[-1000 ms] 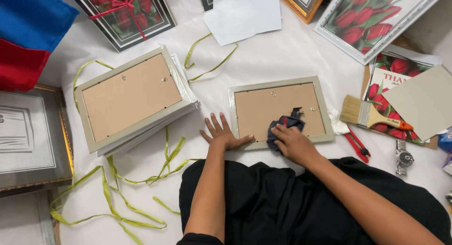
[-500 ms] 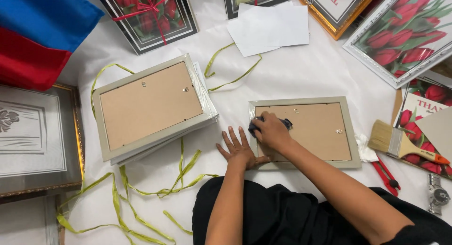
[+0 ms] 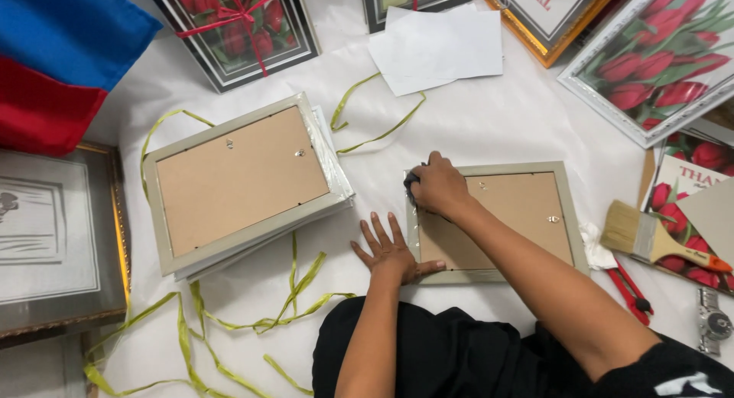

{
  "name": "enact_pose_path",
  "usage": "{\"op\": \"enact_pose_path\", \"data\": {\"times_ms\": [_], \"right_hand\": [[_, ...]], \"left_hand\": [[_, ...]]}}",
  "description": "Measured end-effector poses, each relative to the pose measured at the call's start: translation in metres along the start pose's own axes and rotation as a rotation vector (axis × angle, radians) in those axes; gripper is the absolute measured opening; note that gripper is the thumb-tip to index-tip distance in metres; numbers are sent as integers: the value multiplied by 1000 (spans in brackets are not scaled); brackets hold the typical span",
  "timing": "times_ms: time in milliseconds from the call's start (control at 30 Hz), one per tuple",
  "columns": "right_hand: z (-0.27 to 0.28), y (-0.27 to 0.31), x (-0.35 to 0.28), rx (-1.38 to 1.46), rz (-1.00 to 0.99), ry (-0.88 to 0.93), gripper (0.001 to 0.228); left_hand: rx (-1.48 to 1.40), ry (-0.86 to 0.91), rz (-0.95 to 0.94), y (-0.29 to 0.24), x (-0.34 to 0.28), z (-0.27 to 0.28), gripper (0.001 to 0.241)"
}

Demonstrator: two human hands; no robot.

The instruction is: The person assembles a picture frame by inserting a backing board and securing it with metal tabs. They then use a brush to dust the frame and a cloth to wipe it clean before placing it aside.

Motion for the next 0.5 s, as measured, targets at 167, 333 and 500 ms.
{"op": "enact_pose_path", "data": {"times_ms": [167, 333, 500], "right_hand": [[-15, -33, 14, -149, -18, -10, 34], [-4, -69, 19, -72, -108, 81, 35], [14, -114, 24, 340, -256, 99, 41]], "left_hand": [[31, 10, 7, -3, 3, -5, 138], [14, -11, 10, 2, 10, -6, 139], [12, -16, 29, 6, 17, -10, 141]]}}
Point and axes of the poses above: each hand's wrist, its own x-axis towards the middle knuckle, its own z-axis out of the back of the hand, y = z × x, the point moved 10 cm from there along x, towards the middle knuckle, and after that the axes turned 8 degrees about -z, right-handed, at the moved point
